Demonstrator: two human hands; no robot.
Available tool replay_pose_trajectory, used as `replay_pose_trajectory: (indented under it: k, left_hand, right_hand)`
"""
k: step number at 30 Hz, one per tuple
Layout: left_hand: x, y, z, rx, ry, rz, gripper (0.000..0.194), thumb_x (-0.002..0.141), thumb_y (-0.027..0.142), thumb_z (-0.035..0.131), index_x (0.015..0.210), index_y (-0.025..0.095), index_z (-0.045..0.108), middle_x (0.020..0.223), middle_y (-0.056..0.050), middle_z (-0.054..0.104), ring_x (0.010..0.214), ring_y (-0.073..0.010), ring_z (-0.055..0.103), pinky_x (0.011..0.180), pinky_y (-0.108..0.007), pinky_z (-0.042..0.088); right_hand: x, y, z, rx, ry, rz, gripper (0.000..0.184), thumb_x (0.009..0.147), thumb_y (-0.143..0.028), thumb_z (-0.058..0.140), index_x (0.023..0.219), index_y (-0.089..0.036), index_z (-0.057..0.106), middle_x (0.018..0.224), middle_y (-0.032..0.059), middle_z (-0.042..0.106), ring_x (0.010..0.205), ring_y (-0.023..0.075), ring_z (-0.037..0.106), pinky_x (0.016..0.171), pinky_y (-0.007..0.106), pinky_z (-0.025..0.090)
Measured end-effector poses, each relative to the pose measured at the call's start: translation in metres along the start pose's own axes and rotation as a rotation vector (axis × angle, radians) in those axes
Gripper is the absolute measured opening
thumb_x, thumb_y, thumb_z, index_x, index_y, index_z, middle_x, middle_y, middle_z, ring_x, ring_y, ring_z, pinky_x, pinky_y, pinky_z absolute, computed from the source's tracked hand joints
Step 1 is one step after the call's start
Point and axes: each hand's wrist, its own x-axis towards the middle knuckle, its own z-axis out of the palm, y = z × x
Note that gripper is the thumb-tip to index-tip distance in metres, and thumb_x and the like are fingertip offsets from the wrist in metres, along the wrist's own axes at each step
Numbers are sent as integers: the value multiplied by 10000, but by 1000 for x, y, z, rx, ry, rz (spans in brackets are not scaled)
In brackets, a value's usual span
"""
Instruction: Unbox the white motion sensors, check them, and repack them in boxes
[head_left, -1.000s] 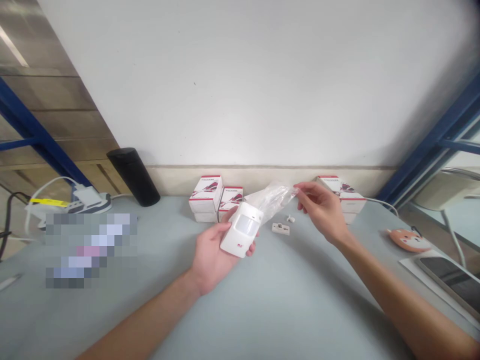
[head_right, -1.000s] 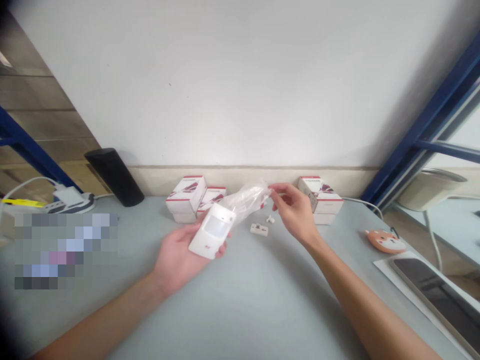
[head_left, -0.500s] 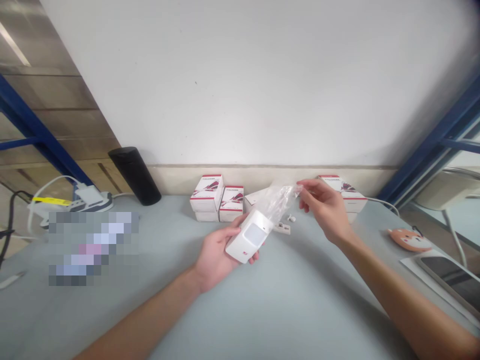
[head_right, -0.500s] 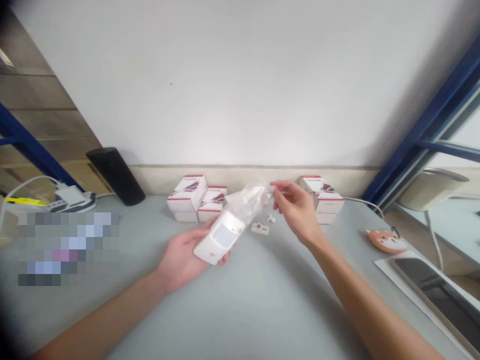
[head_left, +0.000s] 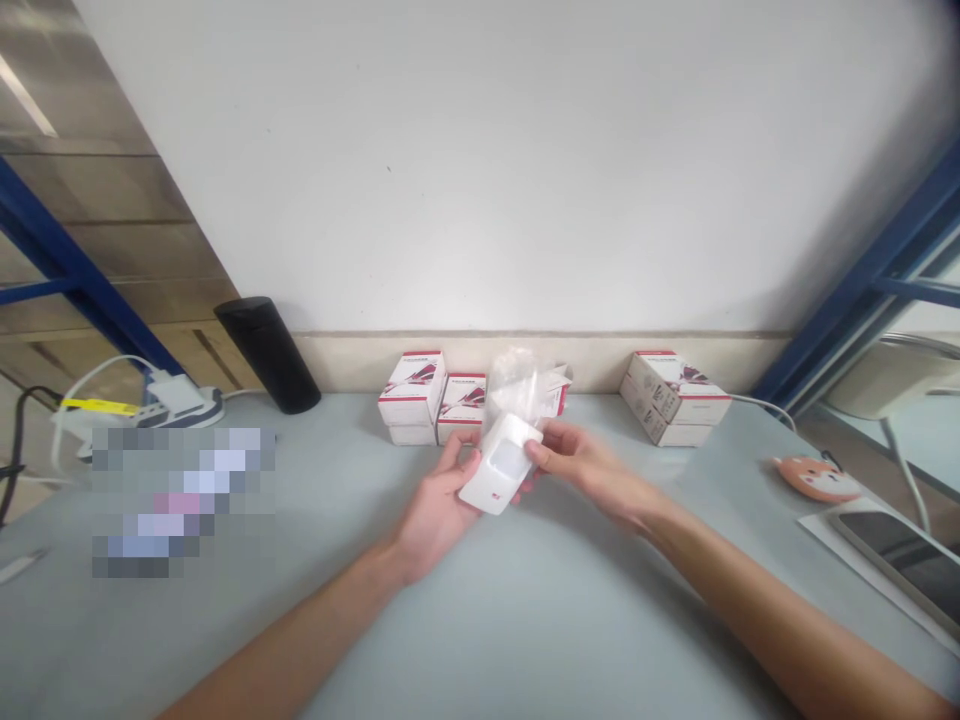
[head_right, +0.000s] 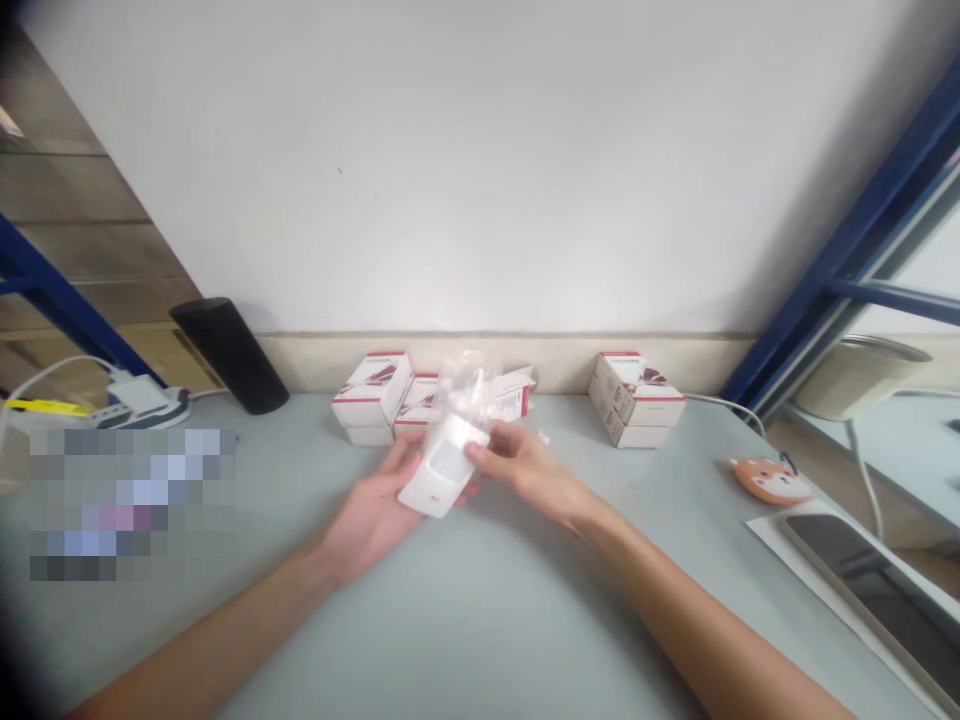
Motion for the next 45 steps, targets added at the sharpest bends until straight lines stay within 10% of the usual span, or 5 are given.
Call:
replay_pose_trajectory:
  k: [5,12,21,36,45]
  left_hand:
    - [10,-15,-10,280,53,90,343,972,493,688,1160,254,529,1088,-26,686,999,-209,643,872,-335,453]
    - [0,-10,-3,415,65,249,512,1029,500,600,1475,315,431,1497,-77,587,1403,-292,517,1096,-392,431]
    - [12,-16,-20,663,4,378,466,1039,494,587,1440,262,543,1453,-94,628,1300,-274,590,1086,-370,469]
    - [7,-8,-16,874,-87,104,552,821,368,851,1320,248,649,1322,-88,726,1229,-339,663,1043,-455,538]
    - [2,-3,-9,765,-100,254,552,904,472,773,1379,238,619,1387,-126,701,1250,-341,660,1039,-437,531]
  right_hand:
    - [2,-2,-13,-188,75,-52,403,874,-542,791,1150,-251,754,1114,52,746,995,256,660,929,411,502]
    - [2,-4,-8,-407,56,-138,316,888,-494,767,1101,-261,747,1078,32,758,929,234,640,852,385,503]
    - [-4,-12,-16,-467,-20,-116,415,880,-498,777,1210,-262,685,1156,50,726,961,230,644,867,380,524]
    - [-11,-28,-27,-610,-262,-39,317,867,-480,777,1069,-236,753,964,12,749,825,195,584,756,315,466]
    - [-9,-10,-20,-682,-209,-81,181,827,-348,779,990,-272,763,890,0,757,757,216,634,674,315,478]
